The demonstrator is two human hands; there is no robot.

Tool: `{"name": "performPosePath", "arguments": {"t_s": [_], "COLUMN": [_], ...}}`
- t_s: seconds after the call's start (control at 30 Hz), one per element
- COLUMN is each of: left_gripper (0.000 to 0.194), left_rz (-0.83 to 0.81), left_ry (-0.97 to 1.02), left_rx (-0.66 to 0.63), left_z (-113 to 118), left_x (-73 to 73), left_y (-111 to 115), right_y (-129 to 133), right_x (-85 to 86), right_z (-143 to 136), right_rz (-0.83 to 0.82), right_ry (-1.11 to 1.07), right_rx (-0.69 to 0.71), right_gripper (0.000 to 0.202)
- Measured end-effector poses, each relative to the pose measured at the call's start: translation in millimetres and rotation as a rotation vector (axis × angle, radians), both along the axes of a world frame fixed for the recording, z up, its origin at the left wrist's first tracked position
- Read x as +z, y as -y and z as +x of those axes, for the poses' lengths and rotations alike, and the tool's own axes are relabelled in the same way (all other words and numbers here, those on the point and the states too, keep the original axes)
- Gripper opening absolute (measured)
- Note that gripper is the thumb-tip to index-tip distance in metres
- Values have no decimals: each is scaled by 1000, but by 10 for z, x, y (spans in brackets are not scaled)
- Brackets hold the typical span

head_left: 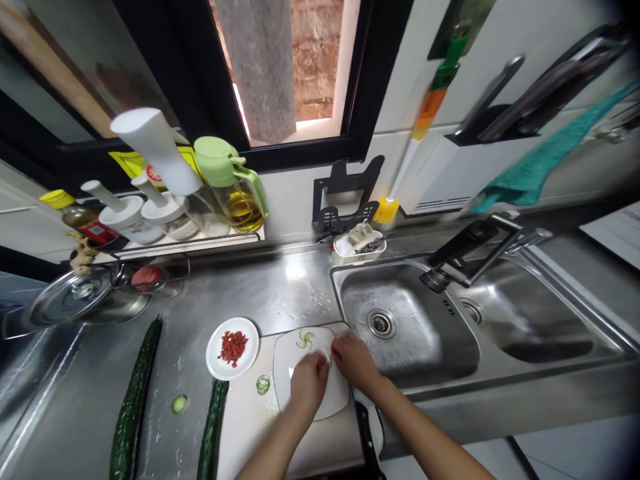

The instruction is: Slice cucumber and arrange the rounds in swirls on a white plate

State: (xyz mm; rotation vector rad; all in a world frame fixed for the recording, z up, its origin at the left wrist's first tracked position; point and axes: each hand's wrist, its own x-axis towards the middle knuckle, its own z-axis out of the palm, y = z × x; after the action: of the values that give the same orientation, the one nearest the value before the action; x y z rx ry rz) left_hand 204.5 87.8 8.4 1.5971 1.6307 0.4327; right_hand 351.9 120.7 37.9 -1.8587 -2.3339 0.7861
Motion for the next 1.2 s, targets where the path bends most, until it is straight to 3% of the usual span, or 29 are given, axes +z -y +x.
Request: {"name": "performPosePath", "arguments": {"t_s": [0.23,0.47,0.7,0.93,1.2], "left_gripper": [17,21,24,23,21], "left_rz": [139,263,319,348,411], "left_ry": [-123,-124,-117,-158,-169], "left_rx": [-75,-121,-217,-243,-200], "left_z": [33,6,-42,-41,-30], "left_x": [-62,-106,-109,-69,-102], "left_y": [53,92,104,111,131], "right_y": [74,334,680,681,740], "right_x": [-43,-70,-246,-216,-242], "right_z": [-8,75,-62,-125,-139], "right_rz": [98,162,75,22,118], "right_ry": [89,128,222,274,323], "right_rx": [54,-5,-16,-36,-34], "right_gripper": [17,16,48,51,48]}}
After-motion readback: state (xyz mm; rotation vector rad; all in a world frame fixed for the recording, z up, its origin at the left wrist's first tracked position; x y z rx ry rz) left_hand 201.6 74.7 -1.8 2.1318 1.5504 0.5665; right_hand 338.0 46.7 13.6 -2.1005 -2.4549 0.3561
